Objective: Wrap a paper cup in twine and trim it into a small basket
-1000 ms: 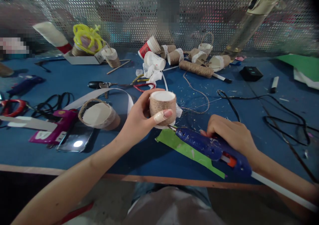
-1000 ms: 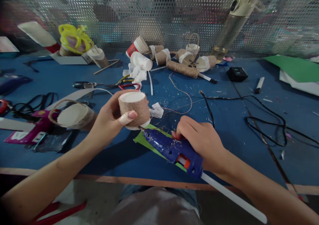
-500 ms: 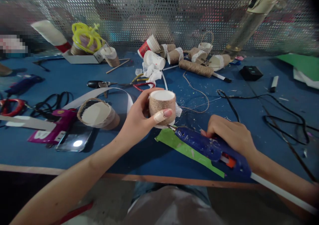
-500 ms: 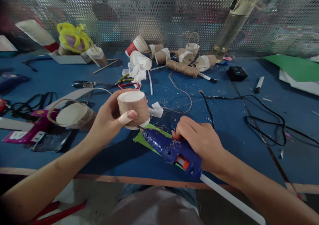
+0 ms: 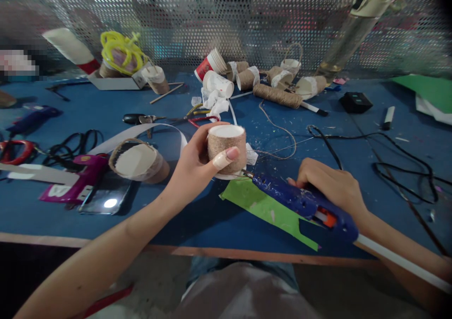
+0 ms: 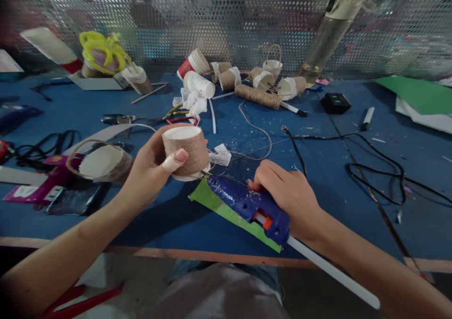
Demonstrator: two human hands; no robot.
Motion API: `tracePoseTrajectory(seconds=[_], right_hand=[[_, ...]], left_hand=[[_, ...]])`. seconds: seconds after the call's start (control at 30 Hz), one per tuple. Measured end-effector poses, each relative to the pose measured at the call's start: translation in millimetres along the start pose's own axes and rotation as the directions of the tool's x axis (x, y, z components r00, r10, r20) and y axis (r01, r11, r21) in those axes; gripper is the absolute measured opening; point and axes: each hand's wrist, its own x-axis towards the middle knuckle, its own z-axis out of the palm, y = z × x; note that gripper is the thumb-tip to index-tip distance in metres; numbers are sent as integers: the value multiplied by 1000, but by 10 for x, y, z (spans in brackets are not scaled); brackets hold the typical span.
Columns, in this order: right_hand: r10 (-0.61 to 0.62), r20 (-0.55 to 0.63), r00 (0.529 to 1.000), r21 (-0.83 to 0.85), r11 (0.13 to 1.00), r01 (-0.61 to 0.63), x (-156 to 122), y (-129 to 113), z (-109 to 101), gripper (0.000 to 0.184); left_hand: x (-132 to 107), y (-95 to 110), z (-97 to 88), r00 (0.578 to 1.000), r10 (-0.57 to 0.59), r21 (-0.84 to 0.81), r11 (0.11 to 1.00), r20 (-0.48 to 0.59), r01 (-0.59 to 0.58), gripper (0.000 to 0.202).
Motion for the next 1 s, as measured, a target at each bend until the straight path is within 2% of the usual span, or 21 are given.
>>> tracePoseTrajectory(seconds=[0.13, 0.43, 0.6, 0.83, 1.0], right_hand=[[39, 0, 999, 9, 999, -39, -4, -10, 0, 24], [-49, 19, 999, 49, 998, 48, -7, -1, 1, 18], [29, -30, 999, 20, 999, -29, 0, 18, 1, 23], [34, -6, 999, 28, 999, -34, -6, 25, -18, 23], [32, -3, 999, 44, 999, -31, -10, -37, -6, 23]], left_hand=[[-3, -3, 3, 1000, -4, -15, 1000, -9, 4, 53], [-19, 2, 20, 999, -22, -60, 998, 31, 24, 52], [-8, -45, -13, 999, 36, -70, 997, 20, -34, 43], [-2, -47, -19, 999, -10, -102, 995, 34, 13, 52], [-7, -52, -14, 1000, -26, -123, 992, 18, 28, 48]])
